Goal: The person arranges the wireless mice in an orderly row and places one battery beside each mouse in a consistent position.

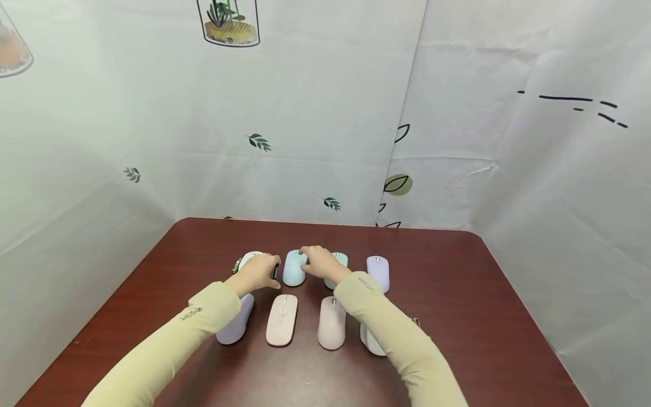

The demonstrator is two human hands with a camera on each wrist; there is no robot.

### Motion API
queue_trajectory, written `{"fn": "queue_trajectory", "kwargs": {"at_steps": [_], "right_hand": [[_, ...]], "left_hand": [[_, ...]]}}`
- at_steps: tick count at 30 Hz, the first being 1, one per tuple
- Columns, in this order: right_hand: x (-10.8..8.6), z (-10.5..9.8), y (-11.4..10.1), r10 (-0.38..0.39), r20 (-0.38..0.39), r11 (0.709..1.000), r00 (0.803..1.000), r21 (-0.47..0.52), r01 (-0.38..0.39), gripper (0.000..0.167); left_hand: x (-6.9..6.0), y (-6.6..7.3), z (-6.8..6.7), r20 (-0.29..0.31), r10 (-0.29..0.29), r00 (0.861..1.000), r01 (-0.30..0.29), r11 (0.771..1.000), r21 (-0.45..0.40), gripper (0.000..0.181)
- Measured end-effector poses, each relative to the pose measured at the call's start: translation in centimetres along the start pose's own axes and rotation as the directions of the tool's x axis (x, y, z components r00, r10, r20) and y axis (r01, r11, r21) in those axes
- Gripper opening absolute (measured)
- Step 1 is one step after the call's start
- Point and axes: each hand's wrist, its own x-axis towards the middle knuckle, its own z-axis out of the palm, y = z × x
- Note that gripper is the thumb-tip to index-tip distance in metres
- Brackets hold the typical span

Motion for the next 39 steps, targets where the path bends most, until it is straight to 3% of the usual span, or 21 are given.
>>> {"fn": "queue_trajectory", "kwargs": {"at_steps": [8, 13, 16, 23, 29, 32, 35, 36, 39], "right_hand": [[2.9, 1.8, -1.1, 0.138, 0.075, 0.981, 0.988, -0.145, -0.127, 0.058], [3.5, 1.9, -1.5, 0.284, 0.151, 0.954, 0.947, -0.142, -0.263, 0.074], [3.7, 1.9, -1.6, 0.331, 0.178, 0.938, 0.927, -0.166, -0.304, 0.077], [4.1, 1.6, -1.1, 0.314, 0.185, 0.928, 0.931, -0.266, -0.26, 0.08], [4.4, 1.9, -0.8, 0.288, 0.181, 0.927, 0.94, -0.298, -0.227, 0.078], [4.5, 2.2, -1.2, 0.28, 0.175, 0.93, 0.944, -0.294, -0.221, 0.077], [4.6, 2.5, -1.7, 0.271, 0.165, 0.933, 0.948, -0.289, -0.216, 0.076], [4.7, 2.5, -1.9, 0.267, 0.164, 0.933, 0.95, -0.291, -0.212, 0.076], [5.0, 2.6, -2.3, 0.252, 0.163, 0.936, 0.954, -0.293, -0.197, 0.075]], "left_hand": [[2.1, 0.1, 0.3, 0.017, -0.036, 0.999, 0.037, 0.999, -0.022, 0.032], [3.4, 0.3, 0.7, 0.048, -0.097, 0.994, 0.1, 0.993, -0.06, 0.035], [4.0, 0.4, 0.9, 0.074, -0.127, 0.989, 0.132, 0.989, -0.072, 0.039], [4.9, 0.8, 1.0, 0.163, -0.227, 0.96, 0.237, 0.97, -0.051, 0.041], [4.7, 0.9, 1.2, 0.165, -0.289, 0.943, 0.308, 0.946, -0.101, 0.048], [5.2, 0.3, 1.9, 0.17, -0.315, 0.934, 0.338, 0.932, -0.129, 0.049], [6.3, -0.7, 3.2, 0.159, -0.324, 0.933, 0.345, 0.929, -0.132, 0.045], [6.9, -1.7, 4.4, 0.119, -0.301, 0.946, 0.316, 0.939, -0.135, 0.042], [7.3, -2.6, 5.1, 0.098, -0.306, 0.947, 0.318, 0.938, -0.141, 0.036]]}}
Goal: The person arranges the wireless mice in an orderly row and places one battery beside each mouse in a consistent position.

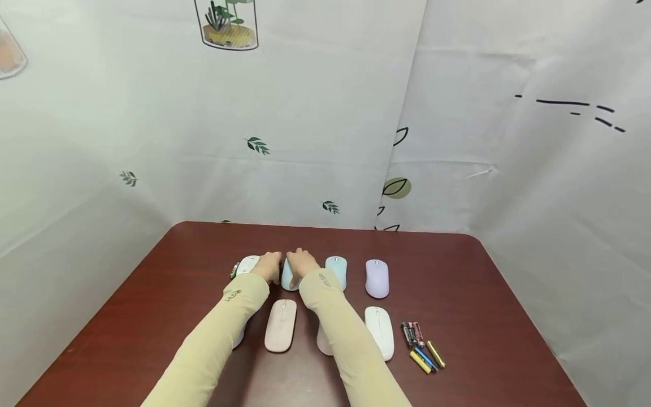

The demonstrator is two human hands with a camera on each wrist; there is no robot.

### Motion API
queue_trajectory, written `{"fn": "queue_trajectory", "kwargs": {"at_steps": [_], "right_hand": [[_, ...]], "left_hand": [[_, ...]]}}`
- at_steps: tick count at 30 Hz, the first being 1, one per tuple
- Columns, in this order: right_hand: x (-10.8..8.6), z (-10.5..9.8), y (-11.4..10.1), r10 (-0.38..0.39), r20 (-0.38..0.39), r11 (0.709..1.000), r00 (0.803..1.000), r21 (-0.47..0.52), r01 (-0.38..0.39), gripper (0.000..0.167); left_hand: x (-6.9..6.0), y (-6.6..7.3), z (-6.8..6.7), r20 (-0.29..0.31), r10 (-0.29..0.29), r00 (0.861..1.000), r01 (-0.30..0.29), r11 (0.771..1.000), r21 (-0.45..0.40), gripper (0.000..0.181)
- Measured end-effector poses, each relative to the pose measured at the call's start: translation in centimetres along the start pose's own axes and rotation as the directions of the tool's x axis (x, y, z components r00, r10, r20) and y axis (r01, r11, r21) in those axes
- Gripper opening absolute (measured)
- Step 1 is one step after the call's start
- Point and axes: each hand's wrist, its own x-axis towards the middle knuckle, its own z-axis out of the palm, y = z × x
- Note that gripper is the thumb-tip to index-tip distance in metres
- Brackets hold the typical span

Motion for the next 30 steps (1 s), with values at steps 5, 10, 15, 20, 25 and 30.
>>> {"fn": "queue_trajectory", "kwargs": {"at_steps": [5, 10, 15, 20, 25, 30], "right_hand": [[0.0, -0.3, -0.2, -0.007, 0.007, 1.0, 1.0, -0.006, 0.007, 0.076], [0.0, -0.3, -0.1, -0.002, 0.007, 0.999, 1.0, -0.042, 0.002, 0.079], [0.3, 0.0, 0.2, 0.007, 0.011, 0.999, 1.0, -0.039, -0.007, 0.082], [0.7, 0.5, 0.3, 0.011, 0.02, 0.999, 1.0, -0.046, -0.01, 0.084], [0.8, 0.8, 0.4, 0.012, 0.025, 0.997, 1.0, -0.072, -0.01, 0.081], [0.7, 0.5, 0.3, 0.018, 0.025, 0.999, 1.0, -0.045, -0.017, 0.079]], "left_hand": [[-2.0, 1.3, -1.8, -0.009, -0.045, 0.999, 0.045, 0.998, -0.038, 0.023], [-3.2, 2.3, -2.5, -0.028, -0.005, 1.0, 0.005, 0.999, -0.033, 0.018], [-2.7, 2.2, -2.1, 0.051, -0.032, 0.998, 0.034, 0.998, -0.048, 0.02], [-2.6, 1.9, -2.3, 0.123, -0.064, 0.99, 0.07, 0.997, -0.044, 0.018], [-3.0, 2.0, -2.7, 0.206, -0.045, 0.977, 0.056, 0.997, -0.044, 0.013], [-2.9, 2.0, -3.1, 0.241, -0.052, 0.969, 0.064, 0.997, -0.043, 0.007]]}}
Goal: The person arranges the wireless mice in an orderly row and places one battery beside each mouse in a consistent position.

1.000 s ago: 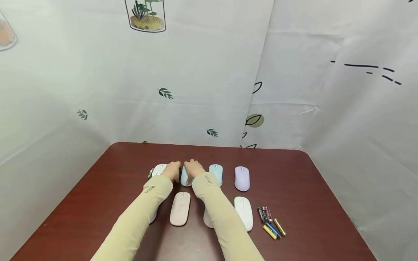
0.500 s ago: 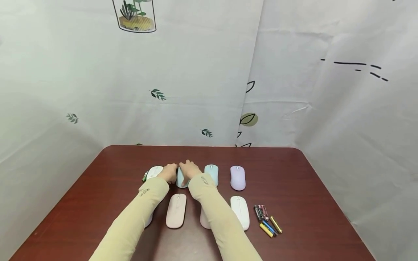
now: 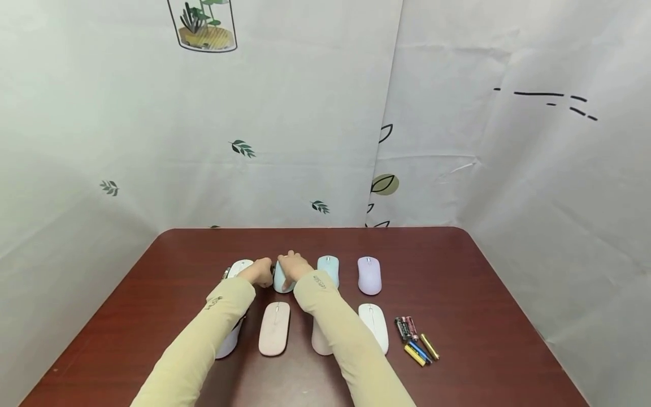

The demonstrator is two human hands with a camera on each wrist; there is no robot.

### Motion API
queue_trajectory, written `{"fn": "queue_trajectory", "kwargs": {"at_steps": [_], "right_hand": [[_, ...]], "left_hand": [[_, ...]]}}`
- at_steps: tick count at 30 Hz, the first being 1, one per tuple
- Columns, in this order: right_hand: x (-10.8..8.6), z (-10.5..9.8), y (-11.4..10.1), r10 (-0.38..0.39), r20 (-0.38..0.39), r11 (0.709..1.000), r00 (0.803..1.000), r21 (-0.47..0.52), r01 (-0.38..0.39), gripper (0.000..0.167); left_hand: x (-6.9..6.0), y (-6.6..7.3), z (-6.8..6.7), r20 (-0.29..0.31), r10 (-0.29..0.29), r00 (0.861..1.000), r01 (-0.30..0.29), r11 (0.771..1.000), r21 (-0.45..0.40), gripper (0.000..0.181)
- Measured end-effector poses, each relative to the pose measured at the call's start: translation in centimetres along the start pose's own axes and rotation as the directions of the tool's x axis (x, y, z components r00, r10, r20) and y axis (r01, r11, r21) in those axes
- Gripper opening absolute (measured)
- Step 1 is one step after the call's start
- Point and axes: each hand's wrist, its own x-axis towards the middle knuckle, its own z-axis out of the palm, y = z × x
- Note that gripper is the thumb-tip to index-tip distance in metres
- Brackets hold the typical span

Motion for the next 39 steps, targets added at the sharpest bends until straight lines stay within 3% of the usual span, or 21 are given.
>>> {"fn": "queue_trajectory", "kwargs": {"at_steps": [2, 4, 7, 8, 9, 11, 13, 15, 18, 20, 22, 25, 30, 35, 39], "right_hand": [[-0.1, -0.2, -0.2, 0.01, 0.005, 1.0, 1.0, 0.008, -0.01, 0.079], [-0.2, -0.3, -0.3, 0.019, 0.009, 1.0, 1.0, 0.019, -0.019, 0.079], [-0.5, -0.5, -0.6, 0.036, 0.038, 0.997, 0.999, 0.061, -0.039, 0.081], [-0.6, -0.5, -0.7, 0.045, 0.049, 0.995, 0.998, 0.087, -0.049, 0.083], [-0.8, -0.7, -0.8, 0.055, 0.059, 0.992, 0.997, 0.109, -0.061, 0.085], [-1.1, -1.1, -0.9, 0.078, 0.072, 0.983, 0.994, 0.163, -0.088, 0.09], [-1.6, -1.6, -0.9, 0.096, 0.078, 0.97, 0.992, 0.216, -0.111, 0.094], [-2.2, -2.2, -0.8, 0.098, 0.081, 0.963, 0.992, 0.243, -0.115, 0.096], [-3.0, -3.1, -0.5, 0.073, 0.086, 0.958, 0.994, 0.27, -0.094, 0.095], [-3.5, -3.7, -0.2, 0.033, 0.078, 0.957, 0.996, 0.285, -0.054, 0.093], [-4.0, -4.2, 0.3, -0.025, 0.059, 0.951, 0.998, 0.31, 0.005, 0.092], [-4.8, -4.8, 1.2, -0.126, 0.009, 0.931, 0.992, 0.348, 0.115, 0.088], [-6.6, -5.1, 3.1, -0.215, -0.065, 0.901, 0.974, 0.371, 0.224, 0.085], [-8.5, -5.7, 5.1, -0.252, -0.087, 0.901, 0.964, 0.343, 0.266, 0.077], [-9.9, -6.3, 6.7, -0.269, -0.139, 0.9, 0.953, 0.315, 0.3, 0.065]], "left_hand": [[0.9, -0.4, 0.2, 0.008, -0.013, 1.0, 0.013, 1.0, 0.002, 0.006], [1.7, -1.1, 0.6, -0.008, 0.02, 1.0, -0.019, 0.999, 0.028, 0.006], [7.0, -4.3, 3.3, 0.006, 0.089, 0.996, -0.089, 0.996, 0.03, 0.005], [8.1, -4.9, 3.9, 0.017, 0.1, 0.995, -0.1, 0.994, 0.033, 0.005], [8.8, -5.3, 4.3, 0.023, 0.107, 0.994, -0.107, 0.994, 0.029, 0.006], [9.3, -5.1, 4.4, 0.055, 0.059, 0.997, -0.059, 0.998, -0.003, 0.007], [5.4, -2.8, 2.6, 0.046, 0.027, 0.999, -0.027, 1.0, -0.015, 0.014], [0.2, -0.1, 0.4, 0.026, 0.011, 1.0, -0.01, 0.999, -0.034, 0.016], [-2.4, 1.2, -0.5, -0.022, 0.022, 0.999, -0.023, 0.999, -0.042, 0.009], [-2.4, 1.2, -0.4, -0.045, 0.018, 0.999, -0.02, 0.999, -0.045, 0.015], [-0.9, 0.5, 0.4, -0.07, 0.013, 0.997, -0.016, 0.999, -0.041, 0.028], [-1.3, 0.6, 0.5, -0.105, 0.024, 0.994, -0.027, 0.999, -0.028, 0.05], [-1.9, 0.3, 0.8, -0.196, 0.088, 0.977, -0.078, 0.995, 0.057, 0.044], [-2.6, 0.0, 0.8, -0.248, 0.152, 0.957, -0.141, 0.988, 0.064, 0.043], [-3.2, 0.3, 1.0, -0.31, 0.225, 0.924, -0.211, 0.974, 0.077, 0.045]]}}
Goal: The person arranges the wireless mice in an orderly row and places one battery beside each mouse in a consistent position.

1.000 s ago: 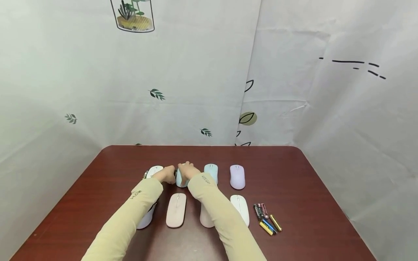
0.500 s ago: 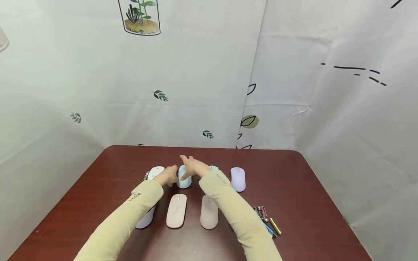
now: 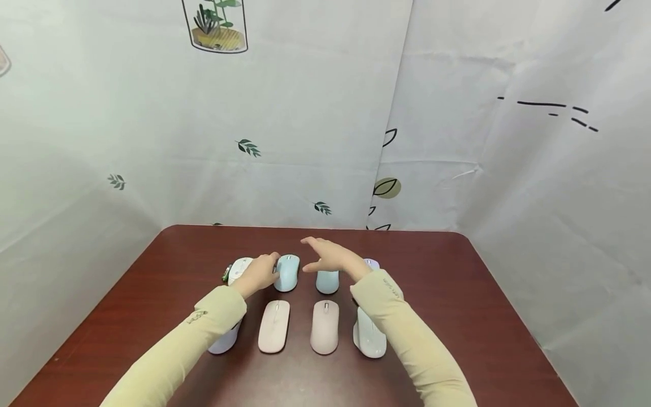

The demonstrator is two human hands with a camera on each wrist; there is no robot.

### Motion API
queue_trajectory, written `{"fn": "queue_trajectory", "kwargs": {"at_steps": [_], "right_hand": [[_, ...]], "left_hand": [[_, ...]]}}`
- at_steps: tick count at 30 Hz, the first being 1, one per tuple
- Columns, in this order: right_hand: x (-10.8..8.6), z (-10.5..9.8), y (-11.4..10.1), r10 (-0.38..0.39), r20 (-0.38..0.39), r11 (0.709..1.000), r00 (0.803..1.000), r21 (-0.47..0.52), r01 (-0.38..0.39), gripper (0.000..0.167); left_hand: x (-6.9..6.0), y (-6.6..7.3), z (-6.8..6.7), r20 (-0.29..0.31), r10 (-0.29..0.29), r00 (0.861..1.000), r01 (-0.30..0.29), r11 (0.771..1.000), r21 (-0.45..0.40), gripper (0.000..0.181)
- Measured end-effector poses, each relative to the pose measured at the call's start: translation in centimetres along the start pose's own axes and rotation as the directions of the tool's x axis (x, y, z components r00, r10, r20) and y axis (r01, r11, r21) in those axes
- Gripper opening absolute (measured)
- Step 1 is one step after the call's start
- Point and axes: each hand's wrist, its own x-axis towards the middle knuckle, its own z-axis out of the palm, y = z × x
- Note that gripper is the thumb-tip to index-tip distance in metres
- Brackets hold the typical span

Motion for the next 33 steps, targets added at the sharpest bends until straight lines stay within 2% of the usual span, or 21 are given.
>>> {"fn": "queue_trajectory", "kwargs": {"at_steps": [4, 8, 11, 14, 16, 21, 23, 25, 27, 33], "right_hand": [[-1.6, -0.8, 0.8, -0.037, -0.081, 0.999, 0.996, -0.012, 0.036, 0.054], [-3.2, -1.3, 1.5, -0.05, -0.159, 0.999, 0.986, 0.003, 0.051, 0.049], [-4.2, -1.8, 2.1, -0.04, -0.222, 0.999, 0.974, 0.013, 0.044, 0.046], [-5.2, -2.3, 2.7, -0.026, -0.277, 0.998, 0.96, 0.042, 0.039, 0.045], [-5.9, -2.5, 3.2, -0.007, -0.307, 0.997, 0.952, 0.068, 0.03, 0.044], [-7.4, -2.6, 4.5, 0.016, -0.369, 0.994, 0.929, 0.107, 0.025, 0.04], [-7.9, -2.5, 5.0, 0.018, -0.387, 0.993, 0.922, 0.112, 0.027, 0.039], [-8.5, -2.5, 5.6, 0.02, -0.401, 0.994, 0.916, 0.109, 0.026, 0.039], [-9.0, -2.5, 6.3, 0.017, -0.411, 0.995, 0.912, 0.1, 0.026, 0.039], [-10.6, -3.0, 8.1, 0.019, -0.432, 0.997, 0.902, 0.076, 0.015, 0.04]], "left_hand": [[-0.5, 1.2, 0.0, -0.08, 0.086, 0.993, -0.087, 0.996, -0.012, 0.041], [-1.0, 2.7, 0.0, -0.158, 0.132, 0.979, -0.146, 0.986, -0.077, 0.035], [-1.2, 4.0, 0.1, -0.209, 0.163, 0.964, -0.188, 0.976, -0.107, 0.031], [-1.5, 5.5, 0.3, -0.238, 0.218, 0.946, -0.249, 0.963, -0.106, 0.027], [-2.0, 6.6, 0.5, -0.235, 0.255, 0.938, -0.287, 0.951, -0.115, 0.026], [-3.3, 9.4, 1.0, -0.178, 0.323, 0.929, -0.353, 0.92, -0.173, 0.023], [-3.8, 10.4, 1.2, -0.162, 0.352, 0.922, -0.379, 0.907, -0.182, 0.022], [-4.1, 11.4, 1.6, -0.157, 0.39, 0.907, -0.414, 0.893, -0.178, 0.021], [-4.3, 12.2, 2.0, -0.147, 0.442, 0.885, -0.463, 0.869, -0.173, 0.02], [-4.8, 13.8, 3.4, -0.047, 0.606, 0.794, -0.605, 0.781, -0.157, 0.021]]}}
